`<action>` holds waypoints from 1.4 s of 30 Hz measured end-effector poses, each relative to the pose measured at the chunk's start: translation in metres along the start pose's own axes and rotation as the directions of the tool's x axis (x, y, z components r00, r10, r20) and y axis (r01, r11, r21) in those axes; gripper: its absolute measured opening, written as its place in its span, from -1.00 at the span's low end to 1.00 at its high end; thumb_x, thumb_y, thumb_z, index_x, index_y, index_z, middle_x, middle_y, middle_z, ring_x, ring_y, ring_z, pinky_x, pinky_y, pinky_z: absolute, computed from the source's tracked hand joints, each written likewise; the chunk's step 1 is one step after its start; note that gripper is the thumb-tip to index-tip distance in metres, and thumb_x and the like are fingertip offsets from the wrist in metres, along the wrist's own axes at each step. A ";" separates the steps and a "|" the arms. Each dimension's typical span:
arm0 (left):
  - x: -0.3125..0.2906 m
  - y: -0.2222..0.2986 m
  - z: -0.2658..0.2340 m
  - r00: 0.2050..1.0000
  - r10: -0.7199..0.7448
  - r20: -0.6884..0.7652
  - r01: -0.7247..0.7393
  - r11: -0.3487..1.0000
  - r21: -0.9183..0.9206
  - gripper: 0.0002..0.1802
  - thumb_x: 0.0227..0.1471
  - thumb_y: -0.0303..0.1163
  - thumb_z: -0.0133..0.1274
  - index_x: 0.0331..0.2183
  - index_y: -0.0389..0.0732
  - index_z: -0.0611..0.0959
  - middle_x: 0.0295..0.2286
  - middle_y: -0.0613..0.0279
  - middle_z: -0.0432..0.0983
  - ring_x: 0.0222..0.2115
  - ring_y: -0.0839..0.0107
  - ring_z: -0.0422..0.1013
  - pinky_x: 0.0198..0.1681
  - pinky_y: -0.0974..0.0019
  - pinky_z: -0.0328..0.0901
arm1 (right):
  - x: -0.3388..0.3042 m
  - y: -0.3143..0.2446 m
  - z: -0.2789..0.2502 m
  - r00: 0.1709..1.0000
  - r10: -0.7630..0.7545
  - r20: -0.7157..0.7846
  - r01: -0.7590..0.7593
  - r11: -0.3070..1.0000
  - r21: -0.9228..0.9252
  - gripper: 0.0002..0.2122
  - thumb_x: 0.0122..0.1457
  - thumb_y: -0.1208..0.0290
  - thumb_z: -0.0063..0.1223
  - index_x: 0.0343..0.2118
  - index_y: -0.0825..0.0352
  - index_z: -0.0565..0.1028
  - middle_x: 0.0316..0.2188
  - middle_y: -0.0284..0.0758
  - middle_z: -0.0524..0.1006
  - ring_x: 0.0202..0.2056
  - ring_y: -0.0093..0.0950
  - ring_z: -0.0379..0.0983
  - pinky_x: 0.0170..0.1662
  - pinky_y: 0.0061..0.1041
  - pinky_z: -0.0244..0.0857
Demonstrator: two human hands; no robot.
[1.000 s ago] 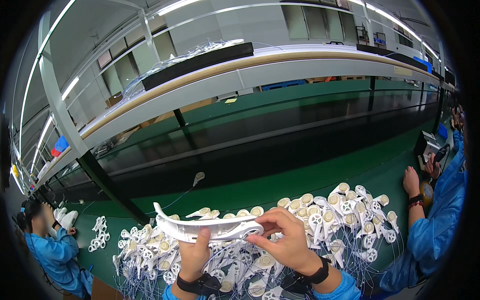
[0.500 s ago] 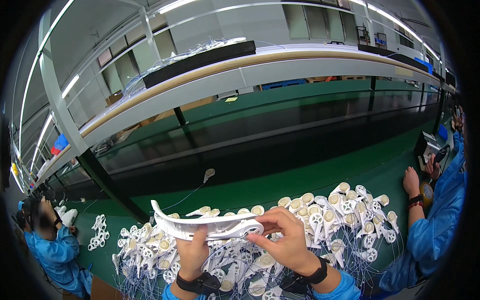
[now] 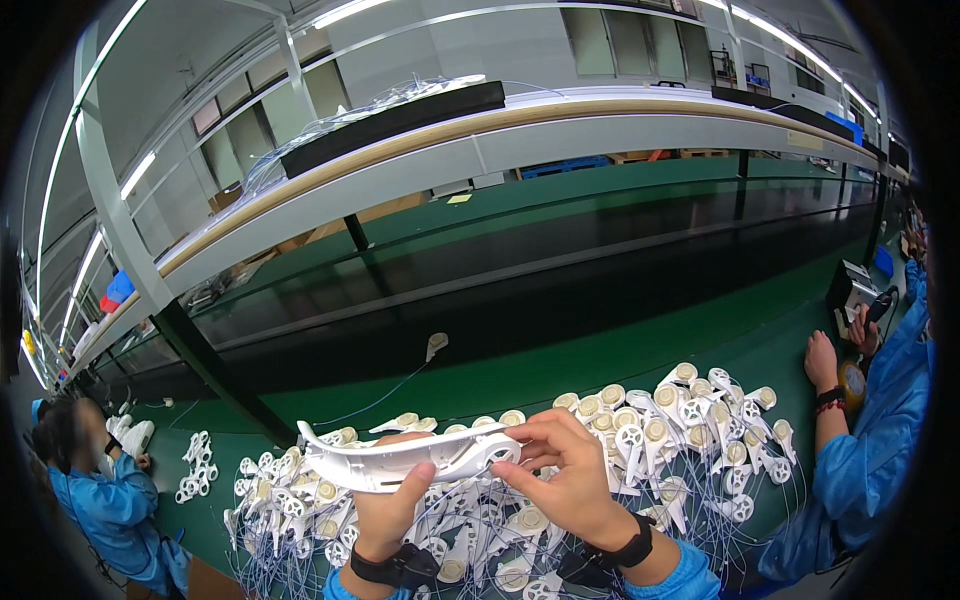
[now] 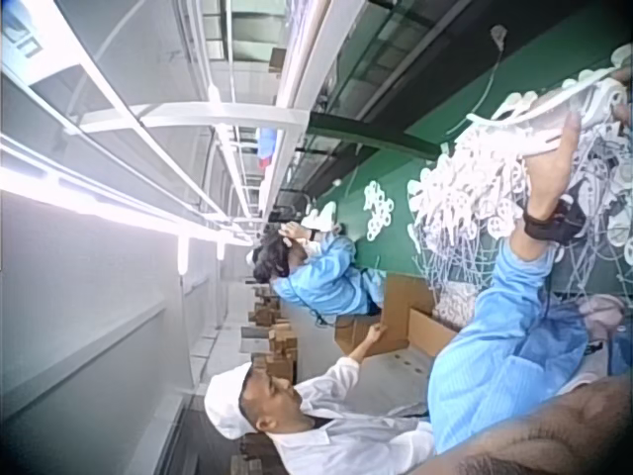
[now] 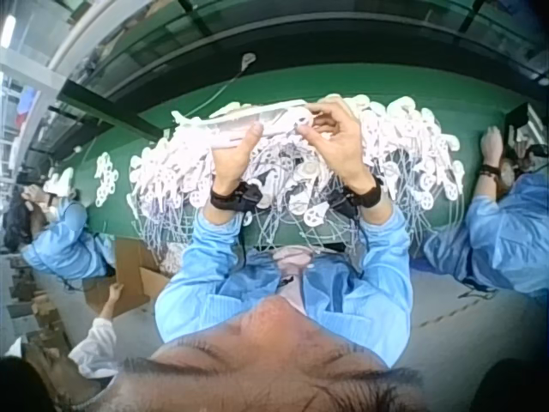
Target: Assembling or sorting small white plastic components with wires on a factory production line.
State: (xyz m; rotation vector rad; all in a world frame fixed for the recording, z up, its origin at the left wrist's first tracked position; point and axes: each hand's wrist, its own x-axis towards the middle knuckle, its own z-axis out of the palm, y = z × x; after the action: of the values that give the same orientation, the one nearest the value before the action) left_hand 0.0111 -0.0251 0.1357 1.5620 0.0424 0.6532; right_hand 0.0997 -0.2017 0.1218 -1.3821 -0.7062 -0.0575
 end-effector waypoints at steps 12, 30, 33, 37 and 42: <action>0.002 0.003 0.000 0.994 -0.061 0.086 0.061 0.998 0.002 -0.53 -0.15 -0.51 0.28 -0.14 -0.36 0.51 -0.30 0.12 0.53 -0.33 0.46 0.47 -0.24 0.44 0.38 | 0.001 -0.001 0.000 0.999 0.012 -0.029 -0.010 0.999 0.046 -0.72 -0.07 0.58 0.31 -0.26 0.50 0.52 -0.29 -0.25 0.44 -0.32 -0.53 0.52 -0.32 -0.66 0.50; 0.002 0.001 -0.004 0.984 -0.101 0.147 0.109 0.993 -0.050 -0.62 -0.08 -0.48 0.24 -0.17 -0.38 0.55 -0.32 0.14 0.55 -0.32 0.48 0.46 -0.26 0.46 0.35 | -0.002 0.004 -0.004 0.996 0.024 0.085 -0.029 0.998 0.058 -0.57 0.01 0.44 0.27 -0.04 0.44 0.43 -0.23 -0.25 0.53 -0.21 -0.51 0.47 -0.25 -0.63 0.37; 0.001 0.003 -0.003 0.981 -0.079 0.179 0.078 0.997 0.014 -0.62 -0.08 -0.48 0.24 -0.17 -0.38 0.55 -0.32 0.14 0.55 -0.33 0.48 0.46 -0.26 0.46 0.35 | -0.003 -0.006 -0.007 0.982 0.107 0.155 -0.119 0.990 0.074 -0.63 0.07 0.46 0.21 -0.07 0.48 0.45 -0.24 -0.21 0.54 -0.25 -0.53 0.49 -0.21 -0.61 0.39; 0.000 0.003 -0.004 0.974 -0.098 0.206 0.096 0.995 0.019 -0.59 -0.10 -0.48 0.26 -0.17 -0.38 0.54 -0.31 0.13 0.55 -0.30 0.47 0.46 -0.24 0.44 0.35 | -0.003 -0.006 -0.006 0.989 0.063 0.137 -0.075 0.994 0.080 -0.70 0.11 0.46 0.19 -0.13 0.49 0.48 -0.29 -0.22 0.55 -0.29 -0.55 0.50 -0.21 -0.61 0.40; 0.002 0.003 -0.001 0.964 -0.077 0.256 0.093 0.994 -0.054 -0.59 -0.10 -0.48 0.27 -0.16 -0.37 0.56 -0.31 0.13 0.55 -0.29 0.45 0.47 -0.24 0.43 0.34 | -0.005 -0.002 -0.006 0.990 0.034 0.135 -0.048 0.994 0.098 -0.70 0.10 0.43 0.21 -0.15 0.48 0.49 -0.30 -0.25 0.55 -0.31 -0.58 0.49 -0.25 -0.65 0.38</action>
State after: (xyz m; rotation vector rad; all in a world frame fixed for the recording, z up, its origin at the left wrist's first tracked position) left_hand 0.0115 -0.0238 0.1395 1.5603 -0.1028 0.3794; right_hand 0.0969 -0.2091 0.1209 -1.3113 -0.7810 0.1024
